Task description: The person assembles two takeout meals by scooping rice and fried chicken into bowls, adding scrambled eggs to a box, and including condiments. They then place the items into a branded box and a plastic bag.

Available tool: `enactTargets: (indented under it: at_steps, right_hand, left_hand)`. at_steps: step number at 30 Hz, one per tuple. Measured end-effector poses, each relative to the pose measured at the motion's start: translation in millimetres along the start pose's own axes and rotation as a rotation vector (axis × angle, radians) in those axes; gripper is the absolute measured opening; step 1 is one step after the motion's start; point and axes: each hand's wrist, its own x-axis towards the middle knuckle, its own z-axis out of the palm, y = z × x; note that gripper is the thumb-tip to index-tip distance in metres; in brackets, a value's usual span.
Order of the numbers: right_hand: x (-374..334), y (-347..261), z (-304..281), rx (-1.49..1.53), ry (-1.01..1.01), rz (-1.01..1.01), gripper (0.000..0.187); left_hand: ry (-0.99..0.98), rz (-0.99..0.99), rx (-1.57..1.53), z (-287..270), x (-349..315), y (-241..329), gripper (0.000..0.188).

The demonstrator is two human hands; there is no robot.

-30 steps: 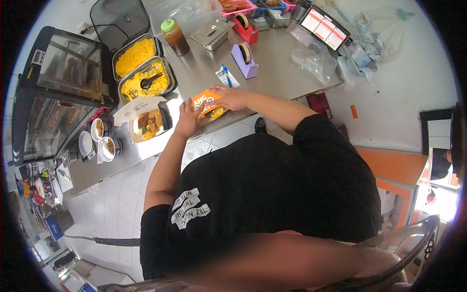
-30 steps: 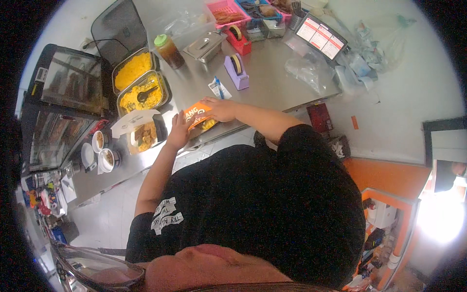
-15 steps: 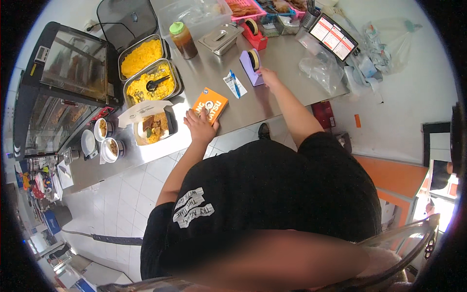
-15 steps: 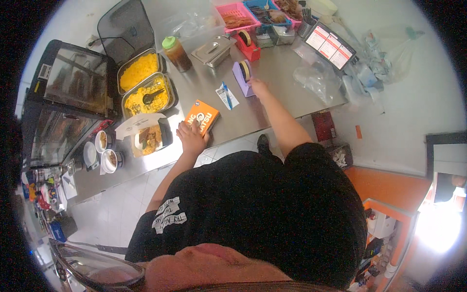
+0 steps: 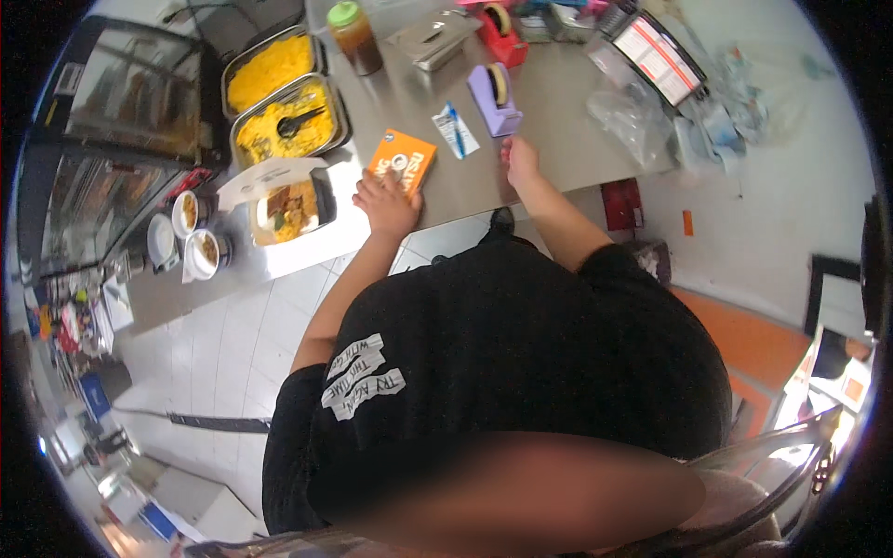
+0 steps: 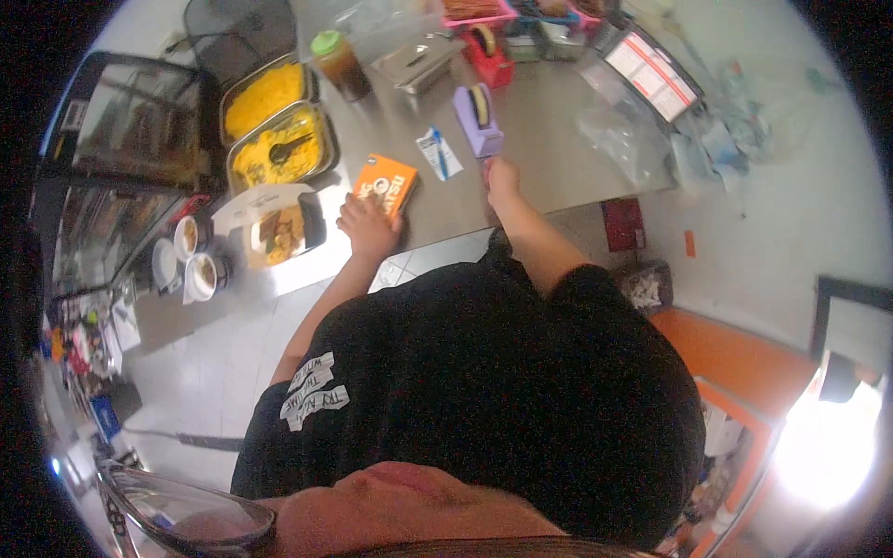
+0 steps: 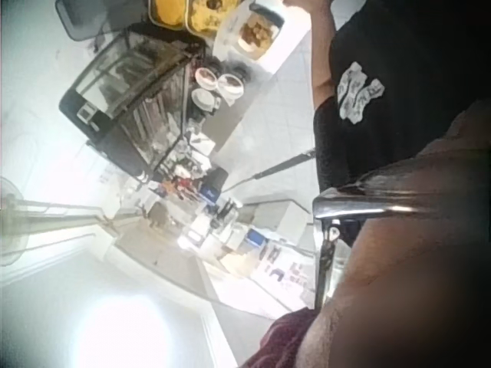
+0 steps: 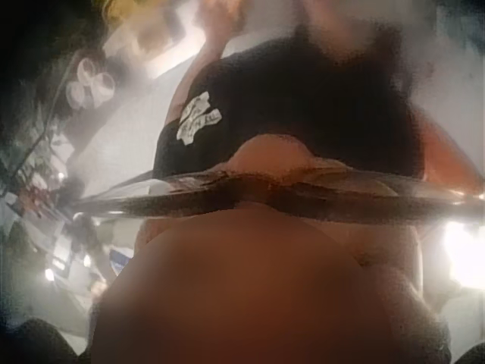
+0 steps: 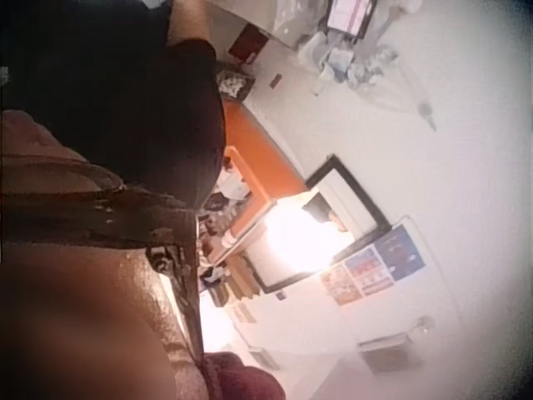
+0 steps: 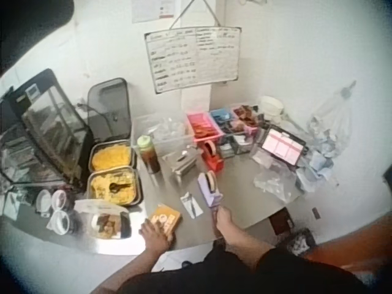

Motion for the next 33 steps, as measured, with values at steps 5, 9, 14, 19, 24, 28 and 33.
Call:
enactTargets:
  at_steps: [5,9,14,19,24,28,33]
  right_hand:
    - [-121,19,66,-0.369,-0.761,0.101,0.017]
    - [-117,20,95,-0.758,-0.678,0.089,0.021]
    - [-78,28,74,-0.888,-0.988,-0.768,0.027]
    - [-95,-13,91,-1.343,-0.769,-0.521,0.026]
    - [-95,2,67,-1.102,-0.428,-0.634,0.02]
    - [-107,2,92,-1.095,-0.381,-0.702,0.039]
    - [-100,9,98,-1.178,-0.429,-0.475,0.051]
  left_hand:
    - [0.072,-0.039,-0.12,-1,4,10,0.081]
    - [0.157,-0.012,-0.134,12,4,8,0.084]
    - [0.157,0.065,-0.215,6,2,-2,0.081]
    - [0.079,0.229,-0.217,-8,1,-36,0.07]
    - [0.633,0.01,-0.471,-56,13,-143,0.041]
    - [0.27,-0.83,-0.367,-26,25,-286,0.053]
    - [-0.155,-0.437,-0.221,-34,32,-320,0.035]
